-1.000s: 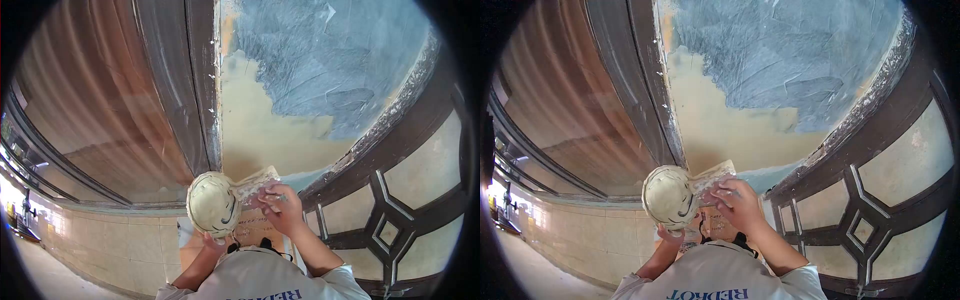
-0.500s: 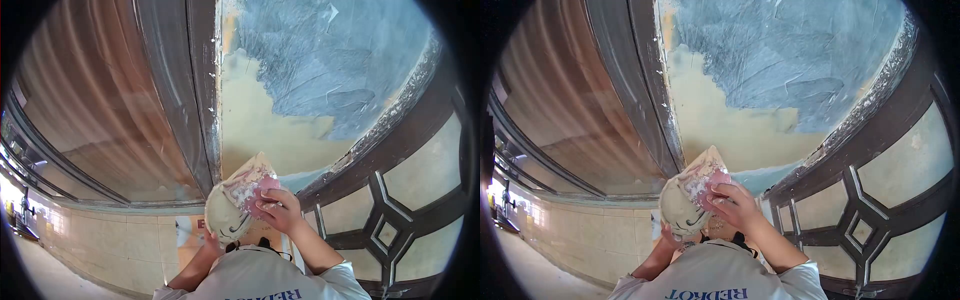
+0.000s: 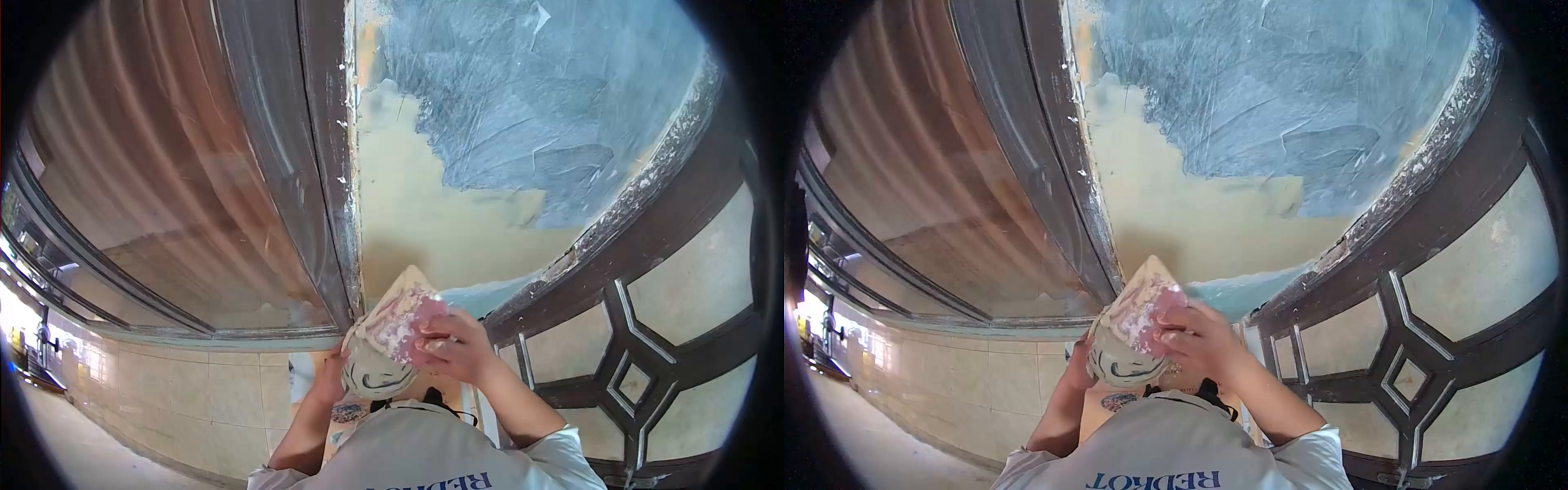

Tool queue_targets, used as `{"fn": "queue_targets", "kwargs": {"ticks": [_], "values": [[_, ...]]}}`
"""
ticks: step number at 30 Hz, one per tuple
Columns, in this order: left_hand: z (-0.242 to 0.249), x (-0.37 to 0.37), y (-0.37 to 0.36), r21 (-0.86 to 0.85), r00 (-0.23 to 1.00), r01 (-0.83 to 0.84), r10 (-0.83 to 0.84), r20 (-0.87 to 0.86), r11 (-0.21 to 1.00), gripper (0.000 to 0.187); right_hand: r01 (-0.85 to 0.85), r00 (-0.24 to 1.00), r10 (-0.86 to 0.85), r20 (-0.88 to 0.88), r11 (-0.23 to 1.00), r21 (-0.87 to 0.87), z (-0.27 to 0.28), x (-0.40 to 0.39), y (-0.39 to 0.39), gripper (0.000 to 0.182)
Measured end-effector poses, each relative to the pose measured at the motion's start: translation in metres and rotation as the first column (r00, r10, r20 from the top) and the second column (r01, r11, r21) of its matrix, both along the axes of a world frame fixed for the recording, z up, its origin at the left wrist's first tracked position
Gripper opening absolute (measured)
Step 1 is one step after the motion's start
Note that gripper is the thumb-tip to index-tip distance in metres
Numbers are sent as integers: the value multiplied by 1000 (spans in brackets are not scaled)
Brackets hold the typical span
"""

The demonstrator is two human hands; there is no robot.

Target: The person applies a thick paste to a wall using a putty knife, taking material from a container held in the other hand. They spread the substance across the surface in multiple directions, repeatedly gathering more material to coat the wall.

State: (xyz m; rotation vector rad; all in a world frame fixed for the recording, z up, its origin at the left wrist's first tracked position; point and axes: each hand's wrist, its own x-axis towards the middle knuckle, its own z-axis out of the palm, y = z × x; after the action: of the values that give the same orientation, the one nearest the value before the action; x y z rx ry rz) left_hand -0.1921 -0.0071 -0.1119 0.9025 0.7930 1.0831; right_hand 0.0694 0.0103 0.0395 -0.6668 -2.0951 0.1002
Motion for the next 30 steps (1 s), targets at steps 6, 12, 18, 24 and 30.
{"fn": "queue_targets", "kwargs": {"ticks": [6,12,18,24,30], "values": [[28,9,-5,-79,969,14,6,245,997,59,96,991,-88,105,993,-72,19,21,2,36],[28,12,-4,-6,978,-46,46,201,999,61,188,966,-166,197,977,-103,26,26,0,36],[11,6,-3,209,983,-45,6,183,977,63,203,924,-125,360,961,-187,49,27,-3,28],[19,27,-9,189,999,36,-43,33,981,62,197,925,-150,348,975,-103,42,1,7,21],[17,25,-14,44,976,8,-17,219,999,69,401,894,-335,298,895,-196,59,6,3,26]]}}
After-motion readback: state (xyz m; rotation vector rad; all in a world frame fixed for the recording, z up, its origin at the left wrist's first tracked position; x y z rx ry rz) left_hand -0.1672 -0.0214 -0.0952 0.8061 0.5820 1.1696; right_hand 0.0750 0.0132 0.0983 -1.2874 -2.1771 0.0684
